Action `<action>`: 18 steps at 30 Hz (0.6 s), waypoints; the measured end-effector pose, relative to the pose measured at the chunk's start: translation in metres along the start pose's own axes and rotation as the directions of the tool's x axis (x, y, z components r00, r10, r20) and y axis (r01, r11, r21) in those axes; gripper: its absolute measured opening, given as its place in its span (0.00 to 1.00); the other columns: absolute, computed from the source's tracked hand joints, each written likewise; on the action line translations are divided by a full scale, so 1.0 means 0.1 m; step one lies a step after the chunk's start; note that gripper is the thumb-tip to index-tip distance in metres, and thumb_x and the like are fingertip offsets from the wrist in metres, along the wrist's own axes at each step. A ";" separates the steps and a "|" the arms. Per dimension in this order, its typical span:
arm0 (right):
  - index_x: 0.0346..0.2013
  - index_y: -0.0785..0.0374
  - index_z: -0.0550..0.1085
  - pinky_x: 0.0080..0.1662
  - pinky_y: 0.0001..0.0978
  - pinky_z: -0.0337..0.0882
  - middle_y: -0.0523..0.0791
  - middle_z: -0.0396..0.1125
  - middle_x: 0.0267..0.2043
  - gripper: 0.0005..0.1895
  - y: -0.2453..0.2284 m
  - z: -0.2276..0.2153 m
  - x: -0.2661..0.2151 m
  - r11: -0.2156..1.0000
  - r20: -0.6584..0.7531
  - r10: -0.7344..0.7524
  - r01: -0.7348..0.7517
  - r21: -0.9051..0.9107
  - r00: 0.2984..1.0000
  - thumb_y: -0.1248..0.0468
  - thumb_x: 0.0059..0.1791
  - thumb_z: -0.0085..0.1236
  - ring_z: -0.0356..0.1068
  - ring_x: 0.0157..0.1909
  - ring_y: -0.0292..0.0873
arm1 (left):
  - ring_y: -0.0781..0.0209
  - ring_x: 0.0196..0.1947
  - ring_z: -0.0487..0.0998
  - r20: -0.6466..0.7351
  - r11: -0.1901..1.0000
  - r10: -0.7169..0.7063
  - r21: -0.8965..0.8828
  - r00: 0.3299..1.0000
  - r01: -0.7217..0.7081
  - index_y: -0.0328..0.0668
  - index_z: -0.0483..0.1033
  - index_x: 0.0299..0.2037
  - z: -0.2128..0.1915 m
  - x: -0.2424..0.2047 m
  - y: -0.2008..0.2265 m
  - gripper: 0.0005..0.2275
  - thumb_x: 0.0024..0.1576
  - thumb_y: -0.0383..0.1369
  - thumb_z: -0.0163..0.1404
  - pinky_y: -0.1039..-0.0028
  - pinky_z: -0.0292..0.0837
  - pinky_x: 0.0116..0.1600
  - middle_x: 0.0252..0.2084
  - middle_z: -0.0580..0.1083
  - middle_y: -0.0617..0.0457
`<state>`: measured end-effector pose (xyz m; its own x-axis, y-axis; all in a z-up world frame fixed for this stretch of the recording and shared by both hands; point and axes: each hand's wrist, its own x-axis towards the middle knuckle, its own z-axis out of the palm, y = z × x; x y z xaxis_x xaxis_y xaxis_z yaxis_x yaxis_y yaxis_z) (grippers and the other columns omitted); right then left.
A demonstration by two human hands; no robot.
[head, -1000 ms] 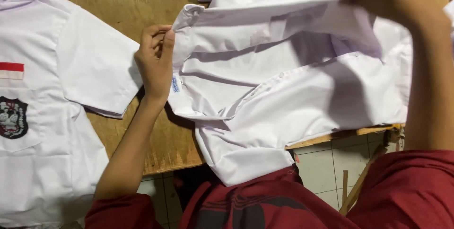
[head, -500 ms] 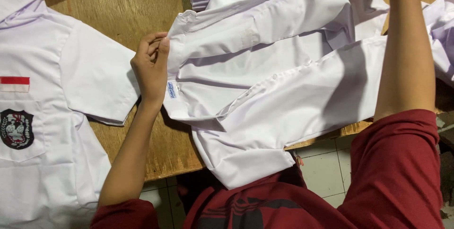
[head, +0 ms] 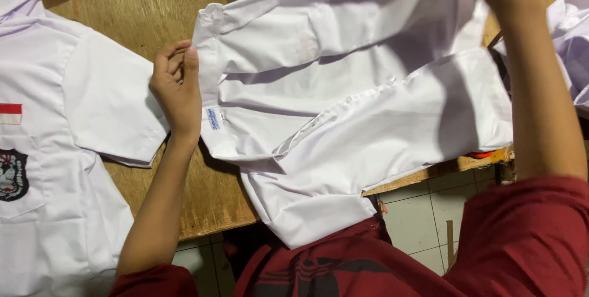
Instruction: A person is preparing a white shirt by unfolding it, aligning the collar, and buttoning the front buttons on a wooden work surface in a factory.
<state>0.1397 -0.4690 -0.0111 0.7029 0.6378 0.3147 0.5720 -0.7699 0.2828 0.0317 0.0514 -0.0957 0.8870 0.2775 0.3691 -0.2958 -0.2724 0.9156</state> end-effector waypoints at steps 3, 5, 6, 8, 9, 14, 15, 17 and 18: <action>0.64 0.58 0.72 0.52 0.67 0.59 0.60 0.53 0.56 0.16 -0.39 0.07 -0.20 1.000 -0.046 -0.028 0.028 -0.009 0.999 0.57 0.64 0.59 0.54 0.51 0.65 | 0.61 0.43 0.82 -0.004 1.000 -0.003 0.006 1.000 0.003 0.37 0.73 0.52 0.03 0.00 0.12 0.08 0.71 0.34 0.49 0.74 0.78 0.45 0.44 0.79 0.46; 0.64 0.59 0.72 0.53 0.68 0.59 0.60 0.52 0.56 0.16 -0.75 0.13 -0.28 0.999 -0.060 -0.038 0.038 -0.013 0.997 0.57 0.64 0.59 0.53 0.51 0.65 | 0.62 0.46 0.81 -0.009 1.000 0.011 0.010 1.000 -0.011 0.35 0.73 0.51 0.04 0.01 0.11 0.10 0.70 0.35 0.49 0.78 0.76 0.47 0.46 0.79 0.46; 0.55 0.61 0.76 0.50 0.54 0.64 0.54 0.61 0.47 0.11 -0.98 0.16 -0.35 0.981 -0.118 0.004 0.019 0.192 0.993 0.63 0.59 0.63 0.62 0.46 0.59 | 0.61 0.43 0.82 -0.004 1.000 -0.008 0.004 1.000 0.008 0.38 0.73 0.52 0.02 0.00 0.02 0.08 0.71 0.35 0.50 0.74 0.78 0.45 0.45 0.79 0.46; 0.47 0.63 0.79 0.47 0.41 0.68 0.47 0.70 0.38 0.08 -1.26 0.20 -0.43 0.920 -0.161 0.060 0.008 0.392 0.985 0.69 0.53 0.67 0.70 0.41 0.52 | 0.60 0.40 0.82 0.003 1.000 -0.030 -0.001 1.000 0.030 0.40 0.73 0.53 0.01 -0.01 -0.07 0.07 0.72 0.34 0.50 0.71 0.80 0.44 0.43 0.79 0.46; 0.47 0.64 0.80 0.47 0.41 0.70 0.48 0.71 0.40 0.11 -1.31 0.20 -0.43 0.866 -0.081 0.179 -0.118 0.486 0.981 0.68 0.51 0.70 0.70 0.41 0.51 | 0.61 0.39 0.82 -0.001 1.000 -0.023 0.006 1.000 0.023 0.40 0.72 0.53 0.02 -0.01 -0.06 0.07 0.72 0.34 0.50 0.72 0.79 0.42 0.43 0.79 0.46; 0.43 0.64 0.83 0.45 0.39 0.73 0.50 0.72 0.41 0.11 -1.38 0.30 -0.42 0.745 0.083 0.345 -0.327 0.582 0.935 0.65 0.48 0.74 0.72 0.39 0.52 | 0.61 0.37 0.81 -0.011 1.000 -0.007 0.021 1.000 0.007 0.40 0.72 0.53 0.03 -0.01 -0.06 0.07 0.72 0.34 0.50 0.73 0.78 0.39 0.43 0.79 0.46; 0.42 0.62 0.83 0.45 0.38 0.73 0.48 0.73 0.40 0.09 -1.40 0.30 -0.41 0.759 0.103 0.347 -0.343 0.554 0.932 0.66 0.48 0.73 0.73 0.38 0.50 | 0.63 0.37 0.81 0.008 1.000 -0.005 0.026 1.000 0.005 0.40 0.72 0.53 0.02 -0.02 -0.06 0.07 0.73 0.34 0.49 0.74 0.78 0.39 0.43 0.79 0.46; 0.40 0.61 0.84 0.45 0.36 0.73 0.47 0.74 0.40 0.07 -1.40 0.30 -0.40 0.774 0.118 0.347 -0.355 0.524 0.931 0.67 0.48 0.72 0.74 0.38 0.49 | 0.64 0.37 0.80 0.023 1.000 -0.001 0.030 1.000 0.000 0.39 0.71 0.54 0.01 -0.02 -0.07 0.07 0.73 0.34 0.48 0.74 0.78 0.39 0.43 0.79 0.47; 0.40 0.60 0.83 0.45 0.35 0.73 0.45 0.73 0.39 0.05 -1.39 0.31 -0.40 0.786 0.122 0.343 -0.356 0.506 0.931 0.66 0.50 0.71 0.73 0.38 0.47 | 0.65 0.37 0.80 0.017 1.000 -0.002 0.025 1.000 0.002 0.40 0.71 0.54 0.01 -0.01 -0.08 0.07 0.73 0.34 0.49 0.75 0.78 0.38 0.43 0.79 0.47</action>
<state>0.0450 -0.3885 -0.0909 0.9027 0.3272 0.2795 0.4129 -0.8417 -0.3480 0.0331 0.0522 -0.1036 0.8934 0.2626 0.3646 -0.2856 -0.2948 0.9119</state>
